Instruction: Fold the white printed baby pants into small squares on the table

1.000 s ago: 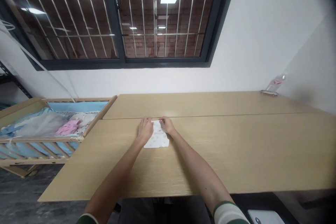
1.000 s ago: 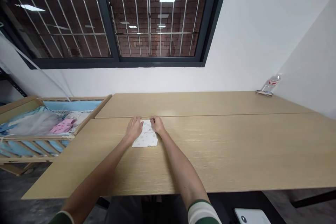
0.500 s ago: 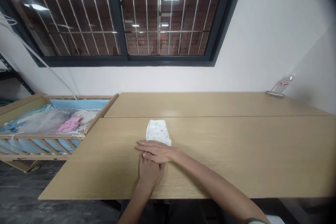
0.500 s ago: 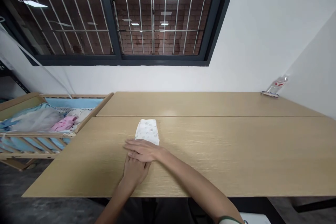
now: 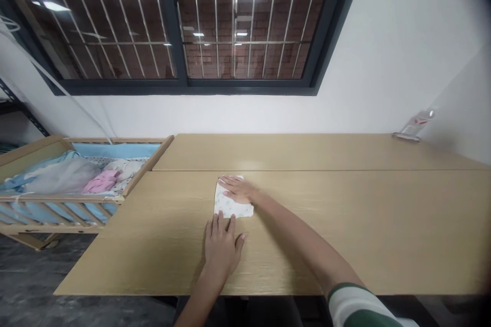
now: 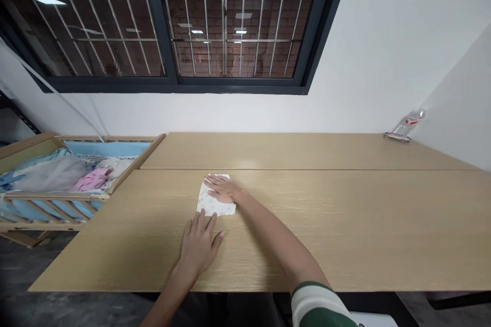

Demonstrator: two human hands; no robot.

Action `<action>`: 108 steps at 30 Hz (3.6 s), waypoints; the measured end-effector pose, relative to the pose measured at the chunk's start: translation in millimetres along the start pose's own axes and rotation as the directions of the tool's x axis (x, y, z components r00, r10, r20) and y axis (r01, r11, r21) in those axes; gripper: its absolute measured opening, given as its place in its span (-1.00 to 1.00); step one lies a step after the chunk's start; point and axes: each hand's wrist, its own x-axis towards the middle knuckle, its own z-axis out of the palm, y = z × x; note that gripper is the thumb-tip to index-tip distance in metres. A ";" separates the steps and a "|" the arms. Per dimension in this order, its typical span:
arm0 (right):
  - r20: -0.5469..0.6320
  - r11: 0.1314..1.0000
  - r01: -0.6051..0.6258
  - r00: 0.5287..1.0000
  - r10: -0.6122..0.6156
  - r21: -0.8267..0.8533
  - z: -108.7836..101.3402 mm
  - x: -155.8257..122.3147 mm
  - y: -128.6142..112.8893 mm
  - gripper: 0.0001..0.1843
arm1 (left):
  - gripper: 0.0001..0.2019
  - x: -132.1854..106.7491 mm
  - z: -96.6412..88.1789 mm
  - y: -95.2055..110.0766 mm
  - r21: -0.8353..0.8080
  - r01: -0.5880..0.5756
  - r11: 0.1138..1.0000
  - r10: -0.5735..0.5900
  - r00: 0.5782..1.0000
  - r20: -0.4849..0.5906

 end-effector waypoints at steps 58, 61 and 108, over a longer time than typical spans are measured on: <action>-0.601 0.770 -0.398 0.481 0.638 0.499 30.7 -26.4 2.9 -0.46 | -0.87 153.2 40.3 -89.0 -0.487 0.199 0.851 -0.184 0.980 0.080; -0.553 0.718 -0.460 0.457 0.696 0.522 31.0 -19.7 10.2 -0.46 | -0.86 151.2 47.9 -84.9 -0.445 0.204 0.872 -0.212 0.977 0.032; -0.423 0.976 -0.218 0.883 0.206 0.021 23.3 -51.8 -6.9 -0.15 | -0.21 132.6 39.2 -88.5 -0.308 -0.203 0.930 0.227 0.973 0.045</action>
